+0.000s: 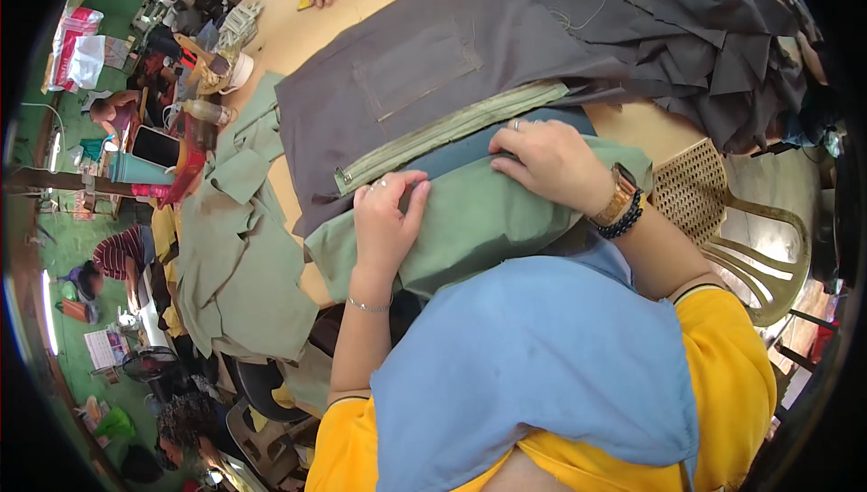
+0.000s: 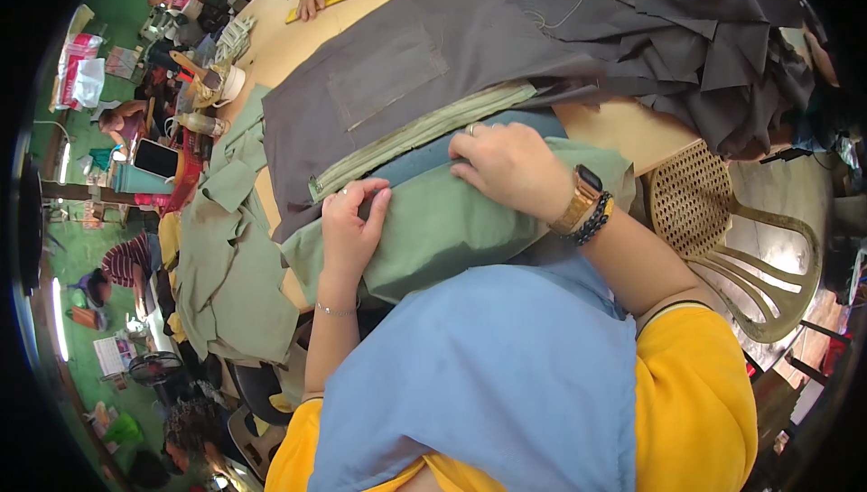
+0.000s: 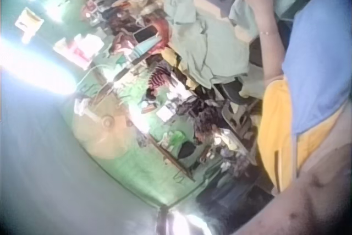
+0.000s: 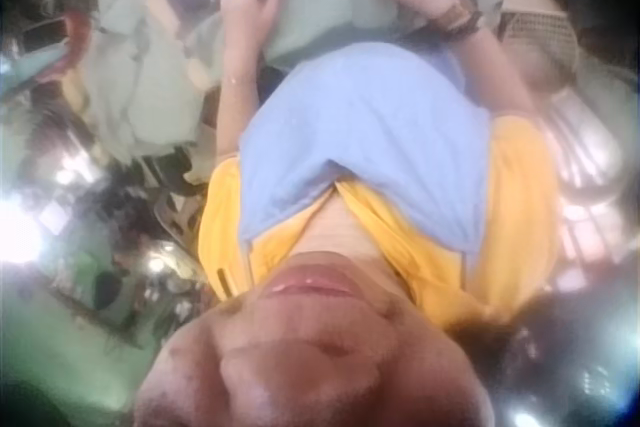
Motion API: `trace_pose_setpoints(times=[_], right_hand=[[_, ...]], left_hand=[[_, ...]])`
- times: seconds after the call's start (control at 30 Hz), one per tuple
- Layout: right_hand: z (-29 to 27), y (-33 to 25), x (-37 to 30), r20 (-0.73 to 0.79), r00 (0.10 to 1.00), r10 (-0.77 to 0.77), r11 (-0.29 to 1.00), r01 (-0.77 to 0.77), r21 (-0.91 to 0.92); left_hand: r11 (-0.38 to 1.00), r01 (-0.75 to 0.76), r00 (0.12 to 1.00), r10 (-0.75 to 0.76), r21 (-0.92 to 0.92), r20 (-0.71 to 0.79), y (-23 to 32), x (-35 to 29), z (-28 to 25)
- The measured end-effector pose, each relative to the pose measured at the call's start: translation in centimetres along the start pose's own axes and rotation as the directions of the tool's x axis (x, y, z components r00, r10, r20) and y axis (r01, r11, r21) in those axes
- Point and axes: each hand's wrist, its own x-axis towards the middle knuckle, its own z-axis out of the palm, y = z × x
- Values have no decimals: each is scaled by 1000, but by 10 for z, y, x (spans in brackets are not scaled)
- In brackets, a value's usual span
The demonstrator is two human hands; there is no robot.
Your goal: The person aligns, folds, and presses fabric pieces along the zipper seams of fabric panels by hand.
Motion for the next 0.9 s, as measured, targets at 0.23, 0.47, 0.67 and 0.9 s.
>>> trace_pose_setpoints(times=[0.23, 0.47, 0.67, 0.9], right_hand=[[-17, 3, 4, -9, 1000, -9, 988, 11, 157], [-27, -9, 17, 177, 984, -1, 894, -79, 441], [-42, -26, 26, 317, 942, -106, 814, -101, 572], [-37, -34, 30, 429, 885, -182, 730, -171, 662]], left_hand=[[969, -32, 999, 30, 246, 12, -4, -23, -56], [944, 287, 943, -249, -162, 220, 2, -37, -127], [744, 468, 756, -57, -477, 652, -25, -38, -167], [-38, 519, 831, 258, -854, 493, -23, -64, -123]])
